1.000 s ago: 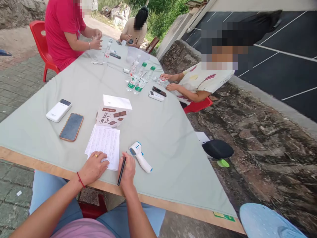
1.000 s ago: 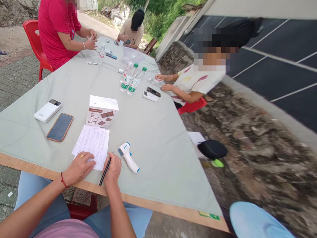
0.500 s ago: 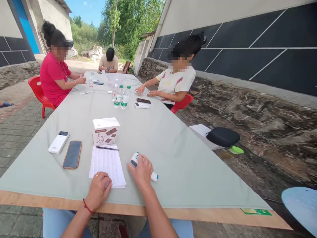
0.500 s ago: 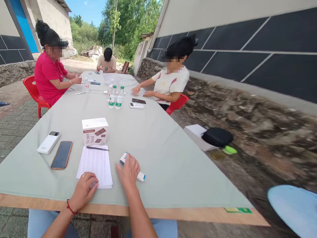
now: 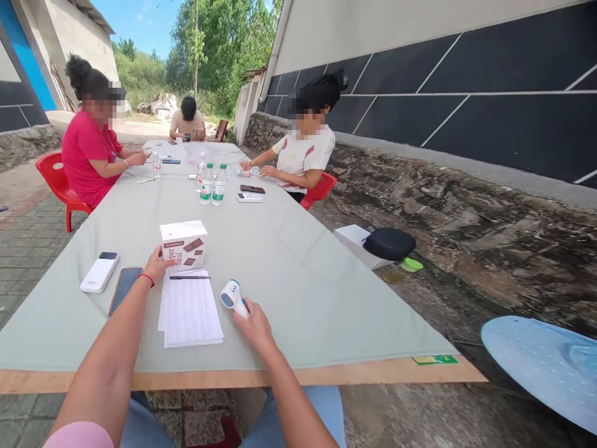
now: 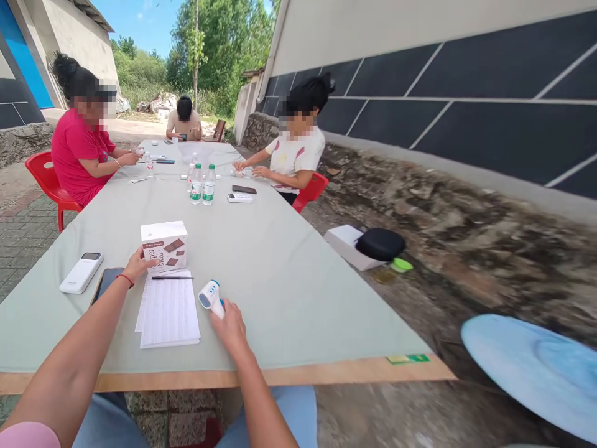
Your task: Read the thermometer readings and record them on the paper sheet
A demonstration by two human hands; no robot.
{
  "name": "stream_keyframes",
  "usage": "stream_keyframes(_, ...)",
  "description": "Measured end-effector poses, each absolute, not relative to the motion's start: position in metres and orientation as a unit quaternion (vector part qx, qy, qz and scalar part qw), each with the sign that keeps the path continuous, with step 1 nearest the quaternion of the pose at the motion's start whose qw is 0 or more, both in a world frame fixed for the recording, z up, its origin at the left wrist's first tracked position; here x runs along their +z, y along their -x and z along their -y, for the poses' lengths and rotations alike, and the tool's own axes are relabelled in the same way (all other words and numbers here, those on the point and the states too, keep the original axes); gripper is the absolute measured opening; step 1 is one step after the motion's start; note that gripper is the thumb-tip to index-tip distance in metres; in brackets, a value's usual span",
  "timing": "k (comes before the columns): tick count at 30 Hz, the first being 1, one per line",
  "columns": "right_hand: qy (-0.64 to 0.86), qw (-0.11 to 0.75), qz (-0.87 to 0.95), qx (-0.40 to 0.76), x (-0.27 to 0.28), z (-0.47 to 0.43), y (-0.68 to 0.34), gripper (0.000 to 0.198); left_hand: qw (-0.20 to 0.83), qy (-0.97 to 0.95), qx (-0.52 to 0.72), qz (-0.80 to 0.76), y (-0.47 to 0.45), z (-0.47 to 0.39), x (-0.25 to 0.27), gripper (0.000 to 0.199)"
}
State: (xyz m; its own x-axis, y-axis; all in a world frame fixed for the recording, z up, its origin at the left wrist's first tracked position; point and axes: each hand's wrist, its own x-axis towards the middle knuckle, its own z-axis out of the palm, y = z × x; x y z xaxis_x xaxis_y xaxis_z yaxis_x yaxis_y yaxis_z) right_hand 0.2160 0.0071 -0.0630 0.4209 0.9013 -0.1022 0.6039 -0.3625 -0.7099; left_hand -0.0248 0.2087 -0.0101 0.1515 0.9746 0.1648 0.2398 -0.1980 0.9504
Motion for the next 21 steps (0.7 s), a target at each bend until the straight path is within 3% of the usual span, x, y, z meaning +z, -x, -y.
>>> stream_keyframes(4, 0.666, 0.517, 0.443, 0.304, -0.049, -0.001, -0.201, 0.048, 0.404, -0.626, 0.474, -0.470, 0.024, -0.201, -0.004, 0.066)
stream_keyframes(7, 0.588, 0.588, 0.438, 0.342, -0.030, 0.006, -0.193, 0.042, 0.390, -0.575, 0.567, -0.442, 0.027, -0.185, 0.003, 0.064)
stream_keyframes(11, 0.530, 0.609, 0.435, 0.399, -0.012, 0.013, -0.176, 0.022, 0.423, -0.498, 0.614, -0.443, 0.032, -0.144, -0.003, 0.059)
stream_keyframes(21, 0.517, 0.569, 0.427, 0.475, -0.023, 0.003, -0.127, 0.025, 0.317, -0.593, 0.495, -0.550, 0.040, -0.092, -0.052, 0.053)
